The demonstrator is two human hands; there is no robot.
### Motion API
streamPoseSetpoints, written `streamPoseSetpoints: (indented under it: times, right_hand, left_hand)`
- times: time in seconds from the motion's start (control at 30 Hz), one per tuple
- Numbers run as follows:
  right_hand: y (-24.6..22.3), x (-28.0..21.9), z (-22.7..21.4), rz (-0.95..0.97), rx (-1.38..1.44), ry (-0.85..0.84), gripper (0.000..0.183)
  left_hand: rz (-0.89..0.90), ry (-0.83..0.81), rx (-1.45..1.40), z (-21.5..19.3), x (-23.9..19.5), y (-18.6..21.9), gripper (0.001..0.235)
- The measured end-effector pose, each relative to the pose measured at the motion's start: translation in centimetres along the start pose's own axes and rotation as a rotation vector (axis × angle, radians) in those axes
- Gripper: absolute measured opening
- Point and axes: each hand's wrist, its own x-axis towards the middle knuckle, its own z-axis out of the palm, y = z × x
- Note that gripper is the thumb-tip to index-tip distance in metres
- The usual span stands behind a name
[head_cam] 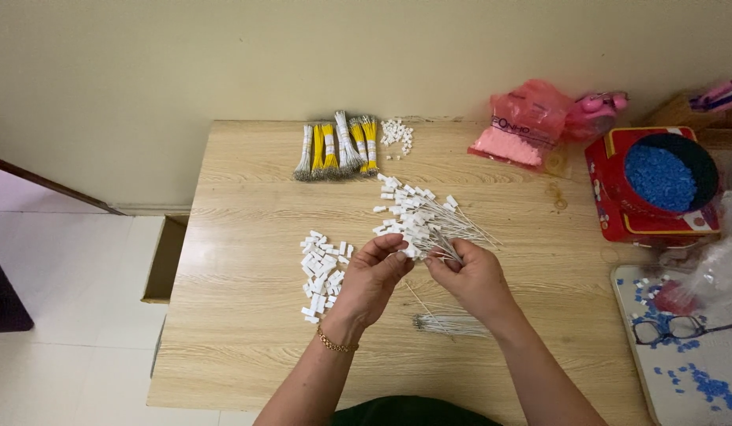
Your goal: Manually attaching small white plastic connectors to thin metal wires at a workbench.
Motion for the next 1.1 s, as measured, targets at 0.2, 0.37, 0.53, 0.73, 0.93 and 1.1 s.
streamPoseSetpoints:
  times: [0.2, 0.37, 0.53, 0.73, 0.93, 1.1]
  right_hand:
    - [0.1, -0.1, 0.0, -0.058, -0.099, 0.028, 0.012]
    - [-0.4, -0.1, 0.3, -0.162, -0.213, 0.017, 0.012]
    - [0.5, 0.0, 0.4, -0.224, -0.193, -0.016, 0.009]
    - [2.4, 0.4, 0.5, -0.126, -0.142, -0.038, 0.011]
    - [3.6, 0.8, 0.9, -0.259, -0.227, -0.016, 0.012]
    - [4.8, 1.5, 1.4, -0.286, -0.233, -0.046, 0.013]
  left_hand:
    - [-0.012, -0.007, -0.032, -0.2, 0.1, 0.2, 0.035]
    - [-0.04, -0.015, -0.044, -0.2, 0.0, 0.1, 0.034]
    - [-0.035, 0.0, -0.047, -0.8, 0.5, -0.1, 0.033]
    - [-0.053, 0.035, -0.065, -1.4, 0.7, -1.0, 0.028]
    - [-0.074, 0.09, -0.016, -1.9, 0.9, -1.6, 0.028]
    - [-0.087, 0.101, -0.025, -2.3, 1.1, -1.8, 0.022]
